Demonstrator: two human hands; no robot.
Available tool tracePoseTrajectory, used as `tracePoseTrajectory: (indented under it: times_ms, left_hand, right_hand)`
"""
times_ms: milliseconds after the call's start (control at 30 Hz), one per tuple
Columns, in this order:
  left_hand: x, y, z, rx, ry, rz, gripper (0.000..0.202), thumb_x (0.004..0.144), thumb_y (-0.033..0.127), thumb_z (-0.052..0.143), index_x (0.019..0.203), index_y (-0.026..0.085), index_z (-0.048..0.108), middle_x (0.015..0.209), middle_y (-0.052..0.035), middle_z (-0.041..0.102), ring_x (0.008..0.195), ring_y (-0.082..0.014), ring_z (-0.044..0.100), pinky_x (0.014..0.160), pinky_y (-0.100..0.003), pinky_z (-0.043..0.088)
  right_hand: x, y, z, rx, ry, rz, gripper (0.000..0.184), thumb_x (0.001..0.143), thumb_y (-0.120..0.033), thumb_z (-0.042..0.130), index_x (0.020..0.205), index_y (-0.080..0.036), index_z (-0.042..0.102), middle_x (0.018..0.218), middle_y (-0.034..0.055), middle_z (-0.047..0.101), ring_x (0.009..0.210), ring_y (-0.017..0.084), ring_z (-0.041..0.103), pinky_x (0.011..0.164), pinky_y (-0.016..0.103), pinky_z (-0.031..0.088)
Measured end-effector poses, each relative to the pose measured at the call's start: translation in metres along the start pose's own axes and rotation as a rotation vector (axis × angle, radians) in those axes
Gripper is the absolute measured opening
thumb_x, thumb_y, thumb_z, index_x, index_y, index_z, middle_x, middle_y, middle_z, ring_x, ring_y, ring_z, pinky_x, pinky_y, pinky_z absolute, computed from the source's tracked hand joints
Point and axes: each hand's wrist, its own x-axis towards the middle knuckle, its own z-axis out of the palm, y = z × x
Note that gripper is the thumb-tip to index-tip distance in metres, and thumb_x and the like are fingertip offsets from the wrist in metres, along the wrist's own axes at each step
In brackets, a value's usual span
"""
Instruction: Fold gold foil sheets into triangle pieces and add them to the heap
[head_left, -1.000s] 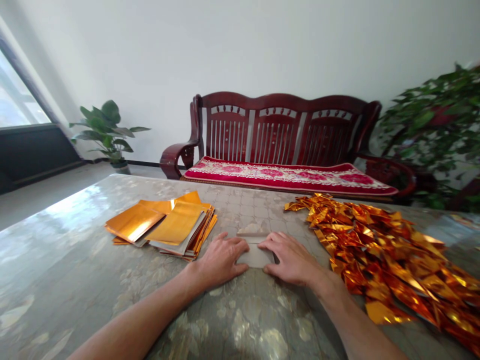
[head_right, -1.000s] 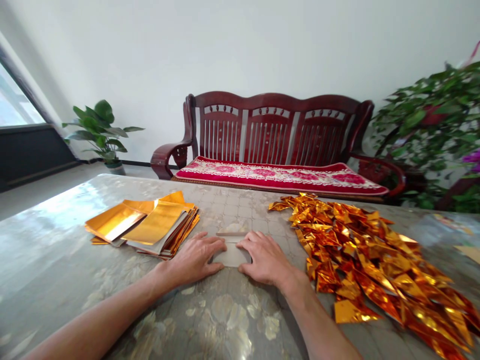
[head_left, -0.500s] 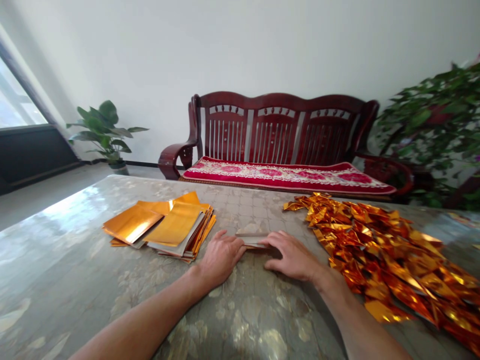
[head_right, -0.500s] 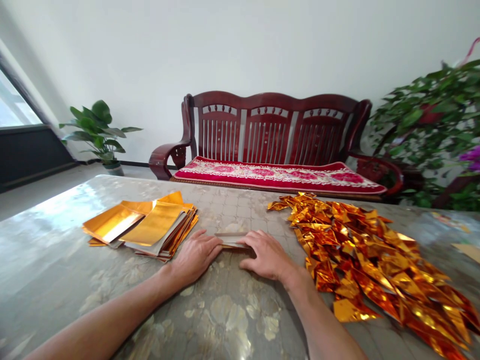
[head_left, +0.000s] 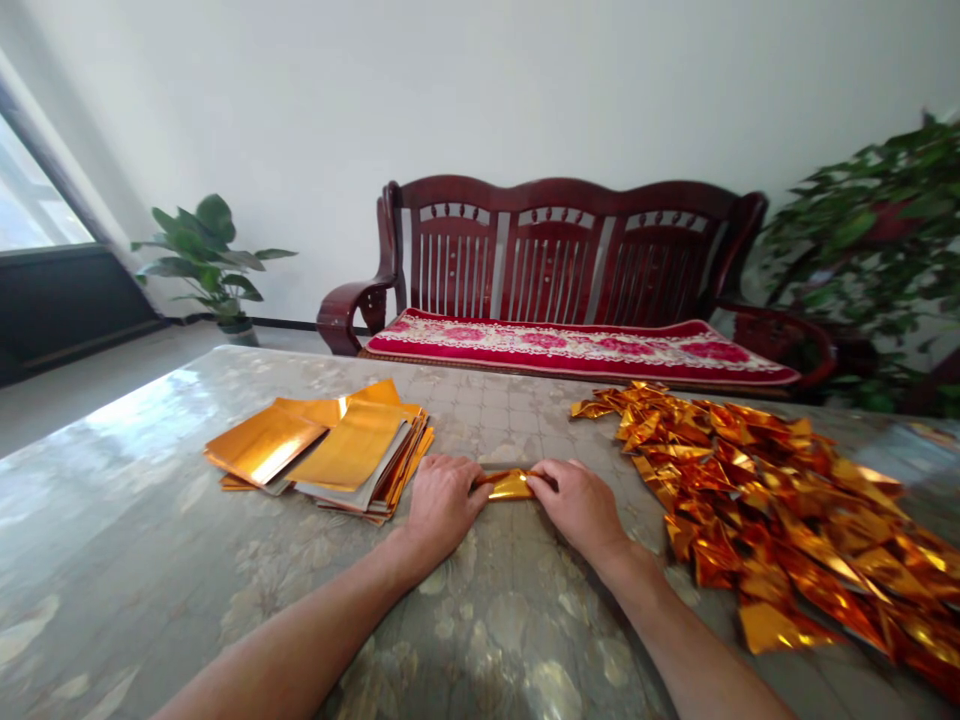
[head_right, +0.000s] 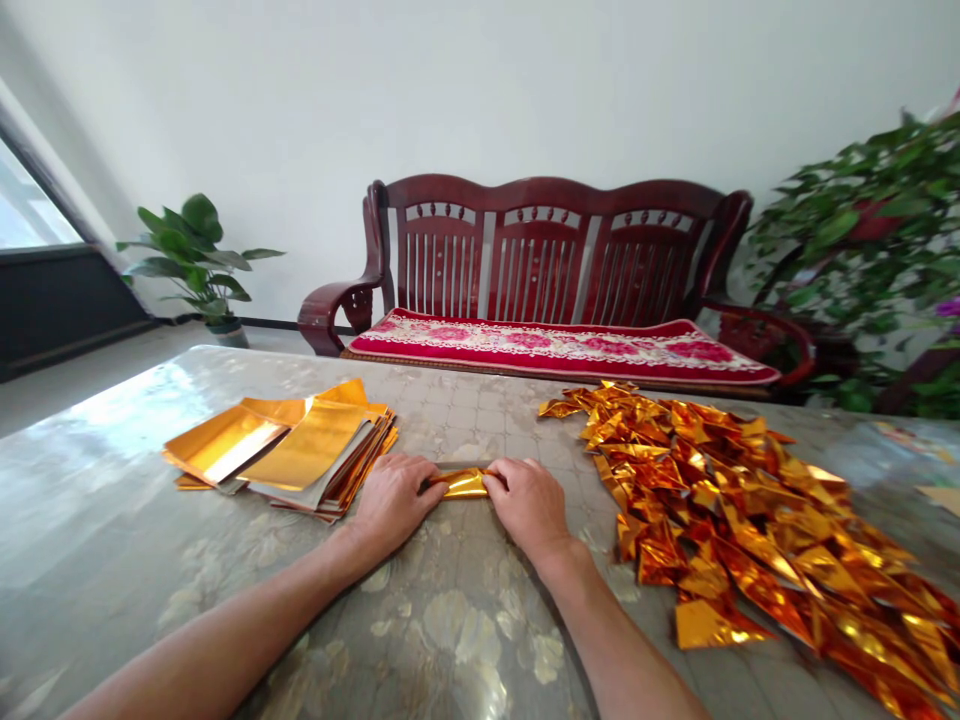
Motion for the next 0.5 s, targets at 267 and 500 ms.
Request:
tracePoseTrajectory:
  times_ms: [267,500]
  left_hand:
    - [-0.0002,0.0021,0.0027,0.022,-0.002,-0.031,0.025,0.095,0.038,0.052,0.084,0.022,0.068,0.089,-0.0045,0.071,0.088,-0.0224,0.063,0.082,-0.035,0.039]
    - [0.0003,0.003,0.0048,0.056,-0.004,-0.088,0.014,0.089,0.035,0.059,0.086,0.023,0.066,0.089,-0.0038,0.069,0.091,-0.0228,0.062,0.083,-0.035,0.039]
  right_hand:
    - [-0.0011,0.0002,0.0003,-0.142,0.011,-0.068,0.021,0.094,-0.032,0.055,0.083,-0.026,0.071,0.087,0.0012,0.072,0.089,0.02,0.06,0.07,0.03,0.037]
    - [-0.0016,0.0001,0.0012,-0.135,0.018,-0.018,0.011,0.088,-0.028,0.061,0.083,-0.028,0.071,0.088,-0.0002,0.072,0.087,0.02,0.058,0.069,0.031,0.036]
